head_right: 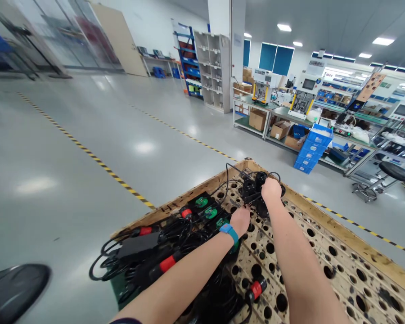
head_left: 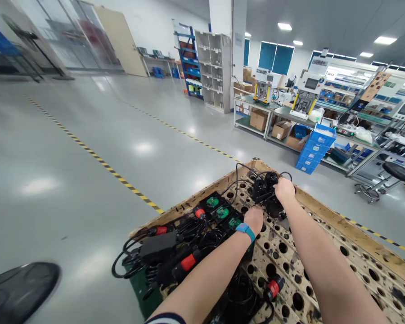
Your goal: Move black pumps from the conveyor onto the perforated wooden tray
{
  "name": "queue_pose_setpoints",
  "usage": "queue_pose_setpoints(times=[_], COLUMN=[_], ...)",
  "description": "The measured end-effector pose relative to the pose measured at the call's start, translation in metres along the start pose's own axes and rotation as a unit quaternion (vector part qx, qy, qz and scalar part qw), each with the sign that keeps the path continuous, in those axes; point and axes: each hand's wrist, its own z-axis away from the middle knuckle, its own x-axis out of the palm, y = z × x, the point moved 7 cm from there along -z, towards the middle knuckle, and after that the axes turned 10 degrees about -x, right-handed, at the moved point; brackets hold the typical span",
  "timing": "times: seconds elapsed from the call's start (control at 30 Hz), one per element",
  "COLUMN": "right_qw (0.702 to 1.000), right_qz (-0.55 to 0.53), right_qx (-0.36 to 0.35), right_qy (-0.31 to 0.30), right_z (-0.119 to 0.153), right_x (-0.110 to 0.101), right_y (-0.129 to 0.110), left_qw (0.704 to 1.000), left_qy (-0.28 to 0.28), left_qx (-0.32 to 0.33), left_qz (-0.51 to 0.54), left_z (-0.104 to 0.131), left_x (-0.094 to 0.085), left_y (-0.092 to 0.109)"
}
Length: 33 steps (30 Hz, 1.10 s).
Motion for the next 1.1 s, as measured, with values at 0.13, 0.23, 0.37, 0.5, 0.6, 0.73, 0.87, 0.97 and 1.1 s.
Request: queue_pose_setpoints(times=[0.13,0.23,0.37,0.5,0.6,0.73,0.87,0.97,1.1], right_qw=[0.996,0.955,0.956,0.971,0.974,0.983,0.979,0.97,0.961], right_qz=[-0.027,-0.127,-0.167,-0.182,-0.211,-0.16,-0.065,-0.016,0.003], right_qx=[-0.053,-0.161,-0.13,-0.014,-0.016,-0.088,-0.136,-0.178,-0.214], right_qy=[0.073,0.212,0.205,0.154,0.078,-0.037,-0.136,-0.164,-0.175], right_z=[0.022,0.09,0.214,0.324,0.366,0.367,0.339,0.326,0.337], right_x=[-0.012,-0.04,-0.043,0.001,0.042,0.073,0.089,0.09,0.081], right_y=[-0.013,-0.011,0.046,0.114,0.117,0.079,0.056,0.048,0.043], left_qw=[1.0,1.0,0.998,0.997,0.997,0.993,0.961,0.945,0.97], left_qy=[-0.01,-0.016,-0.02,-0.015,0.004,0.068,0.19,0.263,0.208], left_qx=[0.003,0.015,0.052,0.065,0.051,-0.015,-0.093,-0.098,-0.121], left_qz=[-0.002,0.005,0.019,0.035,0.059,0.099,0.18,0.167,0.037], left_z=[-0.002,-0.002,0.004,0.015,0.031,0.09,0.203,0.287,0.341], left_x=[0.006,0.006,-0.003,-0.02,-0.04,-0.074,-0.082,-0.053,0.006], left_y=[-0.006,-0.005,-0.002,-0.009,-0.017,-0.029,-0.046,-0.057,-0.069])
